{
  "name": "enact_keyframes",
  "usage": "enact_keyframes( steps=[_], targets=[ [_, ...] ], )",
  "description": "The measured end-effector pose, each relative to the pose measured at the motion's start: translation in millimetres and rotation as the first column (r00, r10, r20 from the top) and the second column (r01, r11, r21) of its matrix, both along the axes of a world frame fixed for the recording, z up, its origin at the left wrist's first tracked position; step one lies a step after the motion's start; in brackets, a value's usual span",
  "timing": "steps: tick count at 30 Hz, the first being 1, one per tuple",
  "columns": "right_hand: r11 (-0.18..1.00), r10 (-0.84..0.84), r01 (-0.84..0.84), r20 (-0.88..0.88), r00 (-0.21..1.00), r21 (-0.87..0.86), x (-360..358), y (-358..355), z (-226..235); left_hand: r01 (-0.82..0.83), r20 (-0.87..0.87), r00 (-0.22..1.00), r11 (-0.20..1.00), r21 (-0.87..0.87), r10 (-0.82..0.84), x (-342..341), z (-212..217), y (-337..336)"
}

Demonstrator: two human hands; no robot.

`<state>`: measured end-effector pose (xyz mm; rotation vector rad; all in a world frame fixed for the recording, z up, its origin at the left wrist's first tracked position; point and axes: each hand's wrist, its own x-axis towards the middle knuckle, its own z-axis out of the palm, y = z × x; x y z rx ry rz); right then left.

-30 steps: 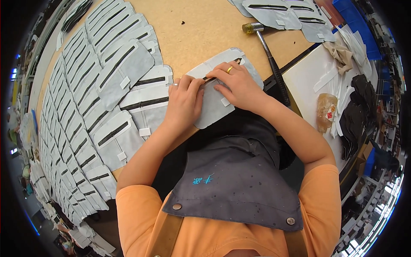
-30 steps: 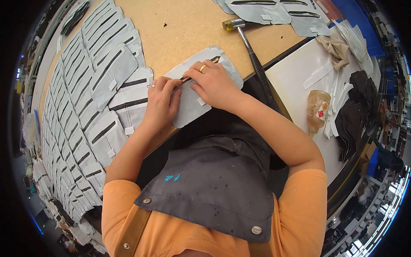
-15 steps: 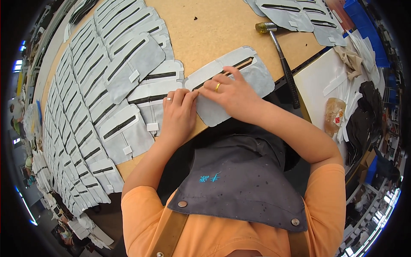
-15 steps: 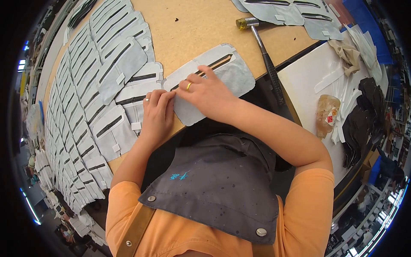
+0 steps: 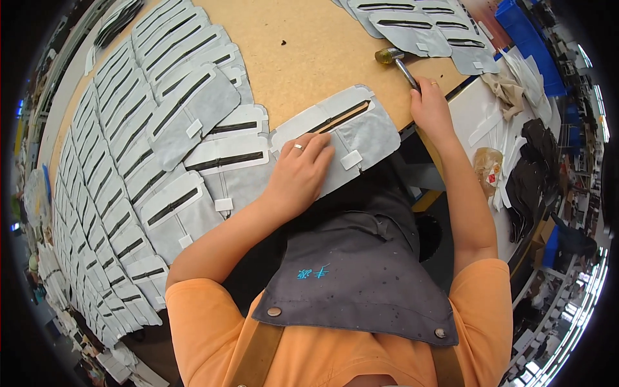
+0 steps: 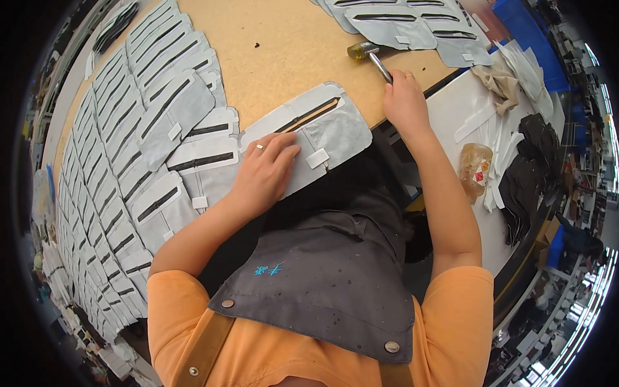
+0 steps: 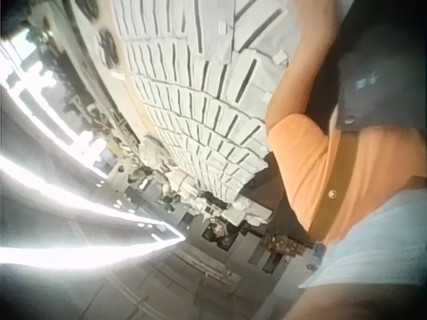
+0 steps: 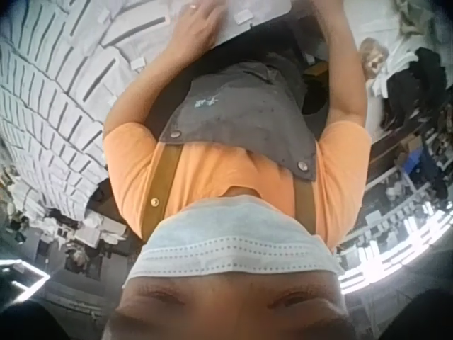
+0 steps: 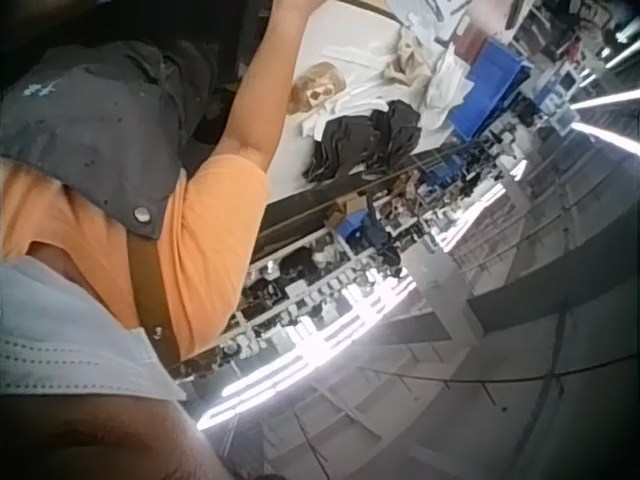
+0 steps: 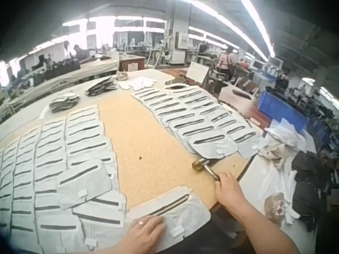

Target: Manually assemble gray leather or synthetic pouches by applying adhesive, folding edges, and securing them with a hammer.

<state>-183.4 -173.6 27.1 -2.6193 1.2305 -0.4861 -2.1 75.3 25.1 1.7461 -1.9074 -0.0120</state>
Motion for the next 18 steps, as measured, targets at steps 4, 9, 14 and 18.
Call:
enact_keyframes(
  steps=[4, 9, 14, 18],
  targets=[
    [0.971, 0.062, -0.100, 0.173, 0.983, 0.218, 8, 37, 48, 0.004, 0.054, 0.999, 1.000, -0.018, -0.003, -2, -8, 5],
    [0.831, 0.554, -0.556, 0.139, 0.821, -0.023, 6, 95, 59, 0.014, 0.085, 0.996, 1.000, 0.020, -0.016, -3, -1, 5],
    [0.825, 0.565, -0.547, -0.162, 0.809, 0.144, 7, 89, 81, 0.013, 0.136, 0.991, 0.999, -0.036, -0.008, -3, -4, 4],
    [0.831, 0.556, -0.535, 0.273, 0.785, -0.154, 20, 92, 81, 0.000, 0.128, 0.992, 1.000, -0.017, 0.002, -3, -2, 4]
  ],
)
